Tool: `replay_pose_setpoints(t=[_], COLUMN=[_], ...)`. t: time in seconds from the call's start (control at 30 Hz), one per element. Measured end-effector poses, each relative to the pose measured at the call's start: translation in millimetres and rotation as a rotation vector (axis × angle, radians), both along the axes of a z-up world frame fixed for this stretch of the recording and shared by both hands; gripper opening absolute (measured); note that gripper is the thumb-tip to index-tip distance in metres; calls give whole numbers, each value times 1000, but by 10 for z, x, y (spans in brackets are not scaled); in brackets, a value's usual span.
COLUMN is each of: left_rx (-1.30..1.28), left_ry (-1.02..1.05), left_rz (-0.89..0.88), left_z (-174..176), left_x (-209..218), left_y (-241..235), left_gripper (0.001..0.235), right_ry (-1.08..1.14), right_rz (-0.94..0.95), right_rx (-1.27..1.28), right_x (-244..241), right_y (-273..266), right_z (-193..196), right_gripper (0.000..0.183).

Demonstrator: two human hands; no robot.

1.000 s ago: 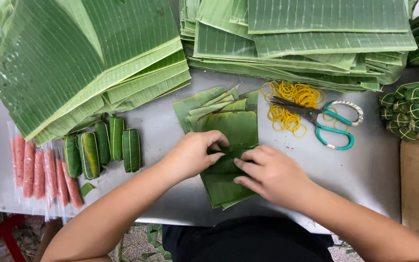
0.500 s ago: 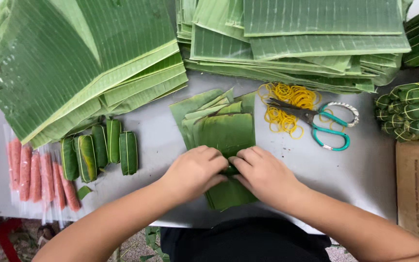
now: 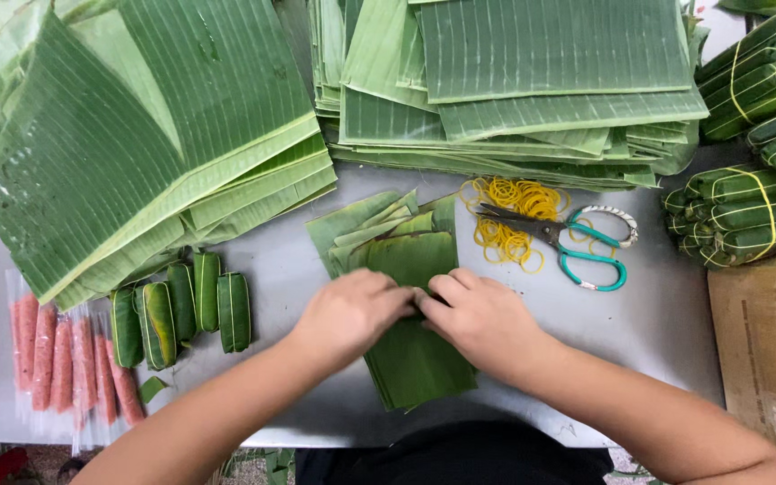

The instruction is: The person wraps cylindrical pink food items in banana leaves, folds the leaves around the filling, and secures them with yellow rubber bands. The person uses scissors to trim the leaves and places the finished bundles on the table.

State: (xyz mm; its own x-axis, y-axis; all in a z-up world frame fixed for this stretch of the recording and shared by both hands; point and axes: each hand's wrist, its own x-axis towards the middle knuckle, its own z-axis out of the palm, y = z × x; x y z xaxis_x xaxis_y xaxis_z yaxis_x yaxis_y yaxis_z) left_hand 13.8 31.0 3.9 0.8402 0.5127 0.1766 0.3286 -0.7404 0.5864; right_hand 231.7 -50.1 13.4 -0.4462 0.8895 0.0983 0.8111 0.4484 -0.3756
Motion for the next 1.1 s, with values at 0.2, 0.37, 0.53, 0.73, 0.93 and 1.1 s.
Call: replay_pose_setpoints(t=[0.2, 0.37, 0.53, 0.73, 0.93, 1.1], left_rx=[72, 90, 215, -11, -870, -1265], left_ry=[-6, 90, 98, 179, -496, -607], left_rz=[58, 79, 109, 180, 352, 69], left_z=[-6, -128, -163, -15, 286, 231], left_x=[31, 56, 101, 218, 349, 478], left_y=[-72, 76, 102, 243, 460, 520], left_gripper=[29, 33, 66, 51, 46, 39], right_ry=[-6, -63, -250, 3, 743, 1580], right_rz=[-25, -15, -83, -145, -152, -199], right_rx=[20, 45, 268, 50, -232, -702], right_x=[-23, 50, -93, 10, 427, 438], right_y=[164, 211, 113, 483, 577, 589], right_z=[-5, -49, -157, -210, 87, 92], right_gripper=[40, 39, 50, 45, 58, 68])
